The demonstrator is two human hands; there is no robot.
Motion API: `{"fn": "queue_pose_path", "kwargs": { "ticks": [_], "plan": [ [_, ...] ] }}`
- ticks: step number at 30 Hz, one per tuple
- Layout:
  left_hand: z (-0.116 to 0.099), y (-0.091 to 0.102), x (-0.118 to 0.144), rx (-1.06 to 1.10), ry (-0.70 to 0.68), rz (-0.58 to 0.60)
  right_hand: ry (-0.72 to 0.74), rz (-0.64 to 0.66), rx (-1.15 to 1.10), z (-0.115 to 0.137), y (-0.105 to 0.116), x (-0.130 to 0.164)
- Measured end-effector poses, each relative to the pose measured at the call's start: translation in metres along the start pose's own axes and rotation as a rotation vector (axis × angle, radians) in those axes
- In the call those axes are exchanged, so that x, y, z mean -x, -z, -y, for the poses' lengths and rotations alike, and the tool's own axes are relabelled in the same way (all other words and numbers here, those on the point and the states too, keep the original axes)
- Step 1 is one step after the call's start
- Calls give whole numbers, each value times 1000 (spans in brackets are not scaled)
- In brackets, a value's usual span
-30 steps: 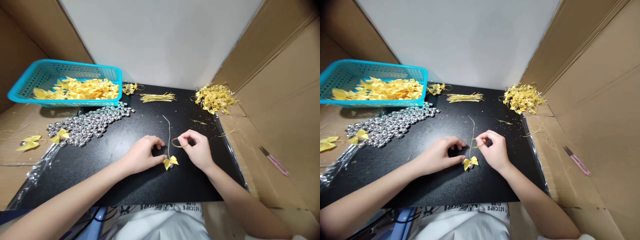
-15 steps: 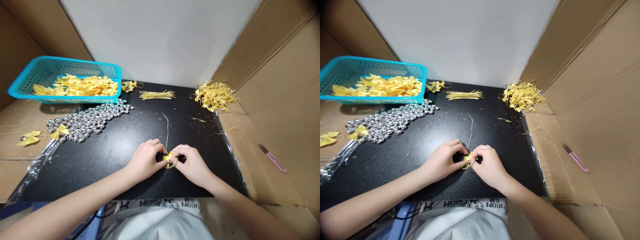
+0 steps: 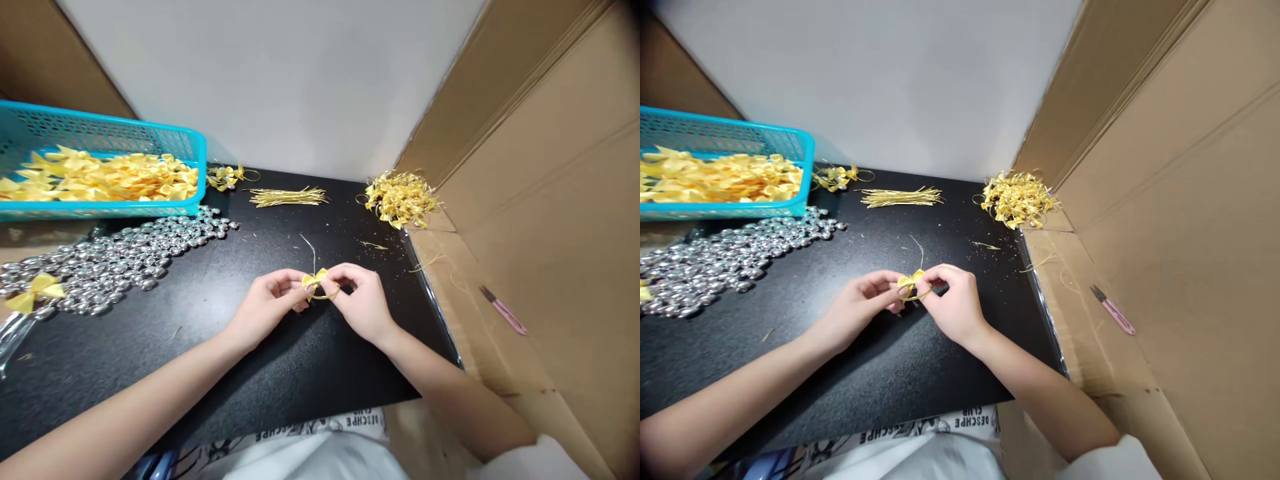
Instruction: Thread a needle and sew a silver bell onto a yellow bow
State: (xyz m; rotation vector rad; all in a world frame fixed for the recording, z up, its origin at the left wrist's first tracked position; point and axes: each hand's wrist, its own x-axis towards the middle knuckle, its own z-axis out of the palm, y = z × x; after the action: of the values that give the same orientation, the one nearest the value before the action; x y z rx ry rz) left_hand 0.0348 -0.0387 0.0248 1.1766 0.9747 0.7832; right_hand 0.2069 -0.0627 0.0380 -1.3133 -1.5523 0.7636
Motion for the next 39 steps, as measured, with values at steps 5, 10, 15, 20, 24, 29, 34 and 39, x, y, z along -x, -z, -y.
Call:
{"fn": "queue_pose_path", "kwargs": {
  "ticks": [5,10,15,20,24,29,34,39],
  "plan": [
    [9,3,1,102,19,-27,20,-23,-44,-7,-7,4],
    [18,-2,8,137,-8,-66,100,-54,-13,-4,-9,13],
    [19,-6,14,38,-81,-120,121,-57,55,-5,-9,16],
    [17,-6,16,-48,-131,-143,144,-75,70,-5,-10,17],
    [16,-7,17,-99,-161,-151,164,-82,75,-3,-11,18],
    [15,-7,18,-181,-220,-184,201,-85,138,-3,-11,18],
    [15,-8,18,-252,-294,-210,205,-94,150,-2,-12,19],
    [15,-8,19,-208,-287,-189,201,-87,123,-3,-12,18]
  ]
}}
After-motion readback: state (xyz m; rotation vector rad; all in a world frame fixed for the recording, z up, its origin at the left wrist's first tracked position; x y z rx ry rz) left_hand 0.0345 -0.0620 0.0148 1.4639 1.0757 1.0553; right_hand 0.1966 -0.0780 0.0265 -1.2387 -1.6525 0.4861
